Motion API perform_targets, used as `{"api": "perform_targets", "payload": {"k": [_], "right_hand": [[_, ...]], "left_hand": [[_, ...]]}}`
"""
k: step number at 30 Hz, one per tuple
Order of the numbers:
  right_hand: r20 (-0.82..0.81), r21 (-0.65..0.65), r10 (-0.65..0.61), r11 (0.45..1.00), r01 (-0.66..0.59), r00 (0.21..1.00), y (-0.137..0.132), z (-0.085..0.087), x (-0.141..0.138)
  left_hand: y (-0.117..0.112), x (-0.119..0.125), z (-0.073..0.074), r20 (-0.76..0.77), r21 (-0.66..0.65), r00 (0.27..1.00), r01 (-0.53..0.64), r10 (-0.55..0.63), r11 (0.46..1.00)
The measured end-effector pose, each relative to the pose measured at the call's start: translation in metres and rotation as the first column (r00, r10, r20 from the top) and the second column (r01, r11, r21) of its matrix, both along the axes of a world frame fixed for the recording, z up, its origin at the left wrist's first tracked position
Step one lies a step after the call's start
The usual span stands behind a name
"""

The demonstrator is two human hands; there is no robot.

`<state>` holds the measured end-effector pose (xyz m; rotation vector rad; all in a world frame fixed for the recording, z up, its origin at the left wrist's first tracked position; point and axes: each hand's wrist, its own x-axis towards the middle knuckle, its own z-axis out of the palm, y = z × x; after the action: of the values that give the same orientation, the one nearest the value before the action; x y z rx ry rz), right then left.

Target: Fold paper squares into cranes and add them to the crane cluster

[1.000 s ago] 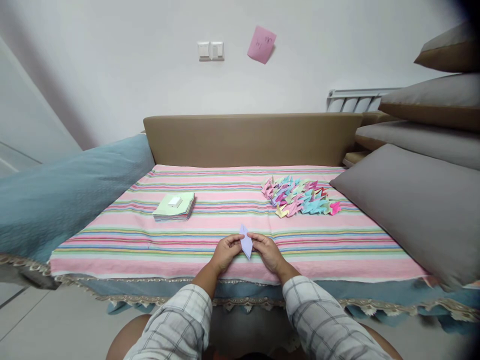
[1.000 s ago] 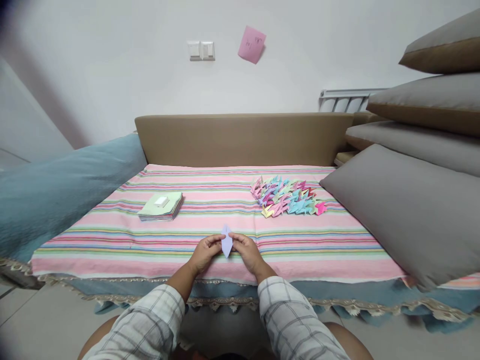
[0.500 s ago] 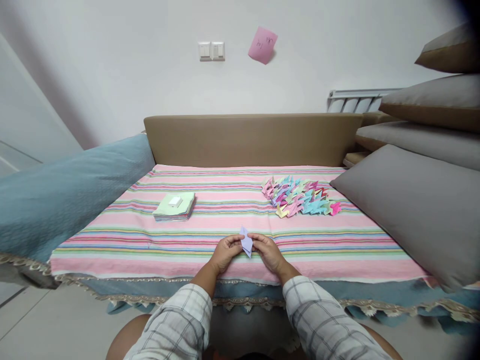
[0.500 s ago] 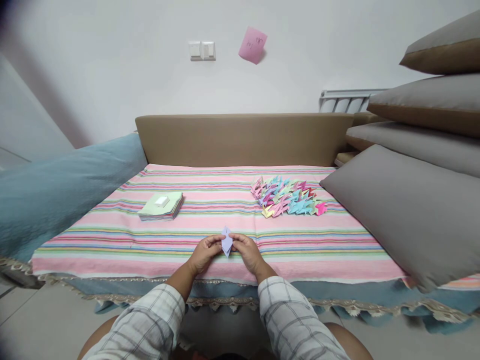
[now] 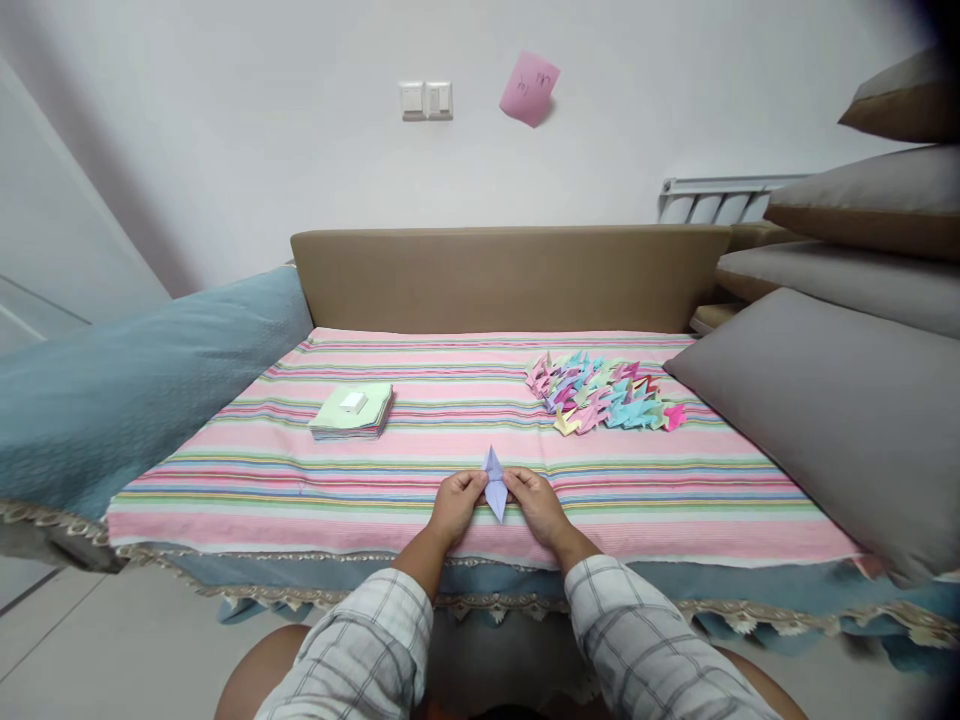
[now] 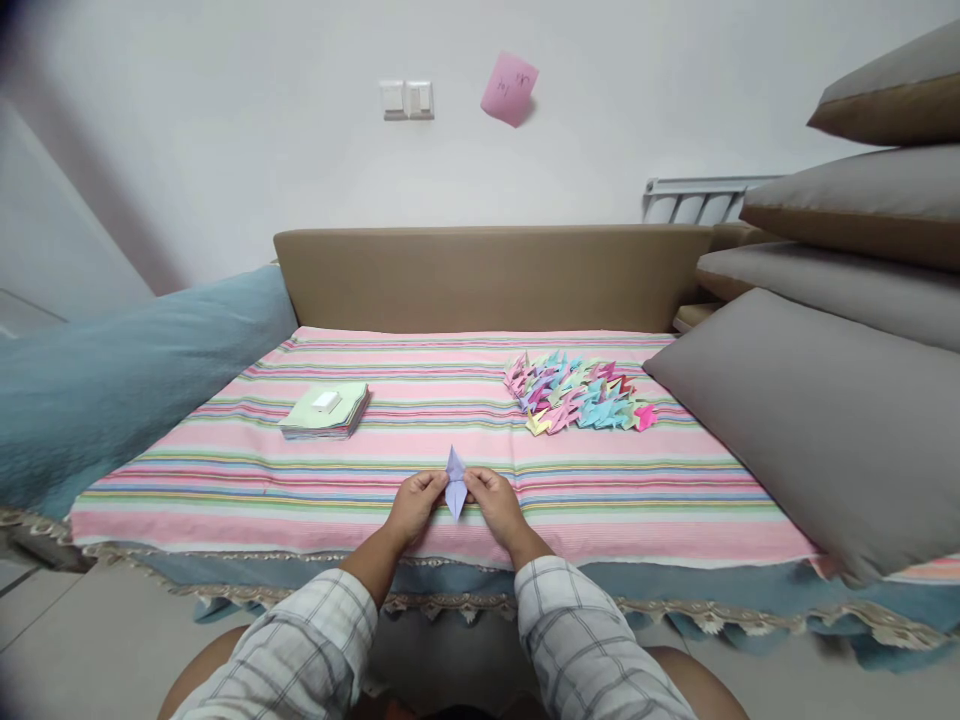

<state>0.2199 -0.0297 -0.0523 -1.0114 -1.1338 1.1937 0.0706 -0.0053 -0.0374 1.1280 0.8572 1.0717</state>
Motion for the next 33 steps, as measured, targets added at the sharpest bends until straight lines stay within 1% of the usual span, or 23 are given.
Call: {"api": "perform_targets", "payload": {"k": [5,10,12,17,23,29,33], "right_hand": [[0.056,-0.004,-0.051,0.999,0.051,0.997,-0.001,0.004,-0.003],[0.066,0.017,-0.092,0.996,0.091,0.994,-0.005,0.011,-0.006],[0.047,0.018,-0.089,0.996,0.088,0.995,-0.005,0.012,-0.007],[-0.058,-0.007,-0.058,0.998,0.058,0.997,-0.005,0.010,-0.010],[-0.006,0.008,-0.111,0.994,0.111,0.994,-0.004,0.009,-0.010],[-0.016,-0.003,-0.114,0.994,0.114,0.993,-0.004,0.010,-0.010],[-0.030,-0.015,-0.144,0.989,0.144,0.989,-0.003,0.007,-0.012]], "left_hand": [[0.001,0.002,-0.001,-0.025,0.007,0.999,-0.029,0.029,1.000],[0.000,0.003,0.002,-0.055,0.031,0.997,-0.048,0.050,0.998],[-0.001,0.003,0.004,-0.065,0.042,0.996,-0.050,0.053,0.998],[-0.002,0.002,0.006,-0.074,0.051,0.995,-0.066,0.069,0.997],[-0.001,0.004,0.004,-0.064,0.030,0.995,-0.076,0.078,0.997],[0.000,0.006,0.004,-0.034,-0.002,0.996,-0.084,0.084,0.996],[-0.001,0.007,0.005,-0.012,-0.013,0.995,-0.099,0.099,0.995]]}}
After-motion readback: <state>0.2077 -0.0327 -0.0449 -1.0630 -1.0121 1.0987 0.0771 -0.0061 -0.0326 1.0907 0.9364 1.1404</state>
